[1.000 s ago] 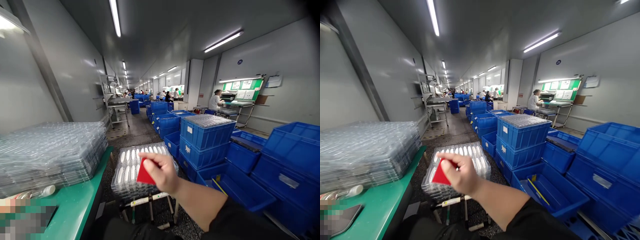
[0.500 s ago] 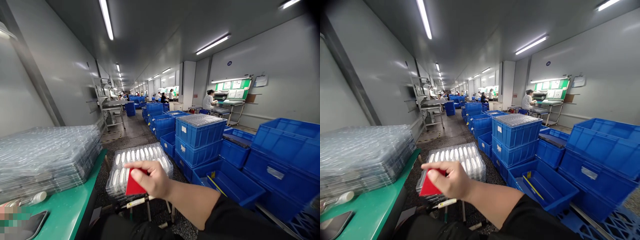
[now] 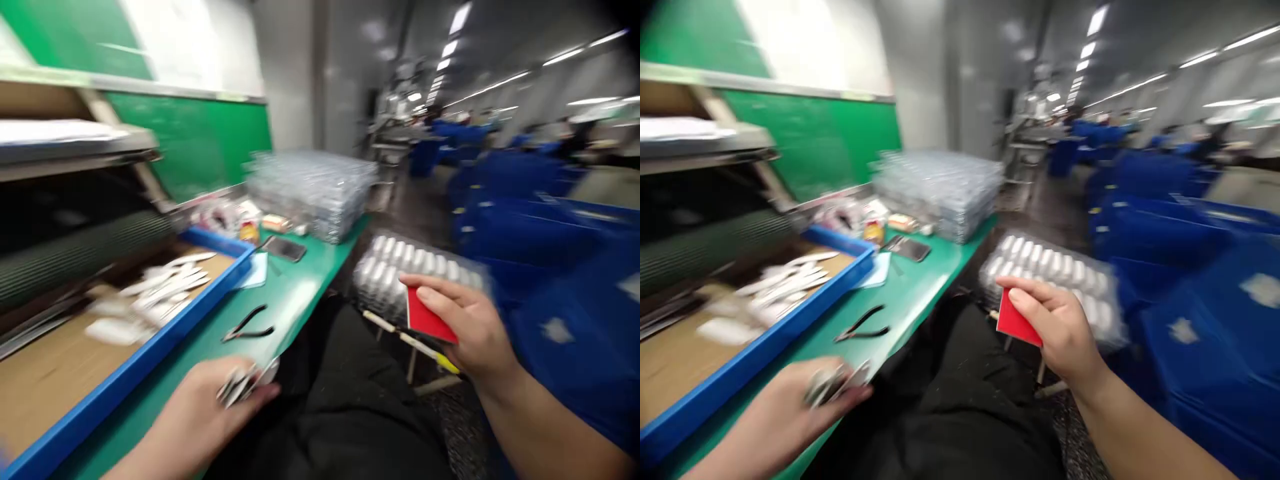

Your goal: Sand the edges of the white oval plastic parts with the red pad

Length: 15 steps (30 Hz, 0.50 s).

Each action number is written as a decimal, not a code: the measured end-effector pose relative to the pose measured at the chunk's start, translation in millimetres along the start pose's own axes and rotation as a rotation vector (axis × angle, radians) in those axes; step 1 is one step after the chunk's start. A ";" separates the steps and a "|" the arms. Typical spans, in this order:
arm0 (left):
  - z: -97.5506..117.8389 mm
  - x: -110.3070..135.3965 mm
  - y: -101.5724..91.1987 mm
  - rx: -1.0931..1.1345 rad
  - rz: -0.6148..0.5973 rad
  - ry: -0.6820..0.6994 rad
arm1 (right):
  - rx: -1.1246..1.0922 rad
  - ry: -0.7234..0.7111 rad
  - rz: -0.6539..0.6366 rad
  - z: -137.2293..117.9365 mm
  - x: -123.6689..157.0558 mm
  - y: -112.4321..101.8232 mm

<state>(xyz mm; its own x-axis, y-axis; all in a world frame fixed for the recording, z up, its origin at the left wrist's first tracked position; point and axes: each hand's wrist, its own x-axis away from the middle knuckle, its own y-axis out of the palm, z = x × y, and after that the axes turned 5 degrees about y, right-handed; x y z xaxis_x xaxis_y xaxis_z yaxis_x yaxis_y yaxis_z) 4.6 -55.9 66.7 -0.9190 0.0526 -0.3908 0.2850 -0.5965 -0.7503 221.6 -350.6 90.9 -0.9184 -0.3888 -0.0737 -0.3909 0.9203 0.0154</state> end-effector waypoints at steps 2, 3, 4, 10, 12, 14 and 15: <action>-1.3 10.8 0.5 0.181 -0.092 -0.248 | 0.050 0.079 -0.195 20.3 -0.6 39.4; -2.7 11.5 0.9 0.261 -0.099 -0.354 | 0.062 0.083 -0.266 25.4 0.2 59.9; -4.0 10.8 1.3 0.324 -0.087 -0.420 | 0.069 0.081 -0.339 27.6 1.5 80.2; -2.1 9.9 1.1 0.470 0.009 -0.402 | -0.037 0.084 -0.701 29.5 4.2 164.7; -2.3 12.2 -1.2 0.438 0.056 -0.292 | -0.009 0.107 -0.719 36.9 -4.0 173.1; -3.7 13.0 -4.5 0.378 0.099 -0.171 | 0.078 0.121 -0.632 44.5 -15.3 175.1; -4.6 12.8 -6.2 0.345 0.115 -0.127 | 0.105 0.123 -0.556 46.7 -20.6 174.6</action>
<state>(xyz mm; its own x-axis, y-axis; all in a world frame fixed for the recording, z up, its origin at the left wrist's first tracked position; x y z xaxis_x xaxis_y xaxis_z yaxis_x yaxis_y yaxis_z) -7.7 -47.9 63.8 -0.9188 -0.1171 -0.3768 0.2997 -0.8282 -0.4735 175.2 -179.9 48.5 -0.5799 -0.8113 0.0743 -0.8141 0.5735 -0.0918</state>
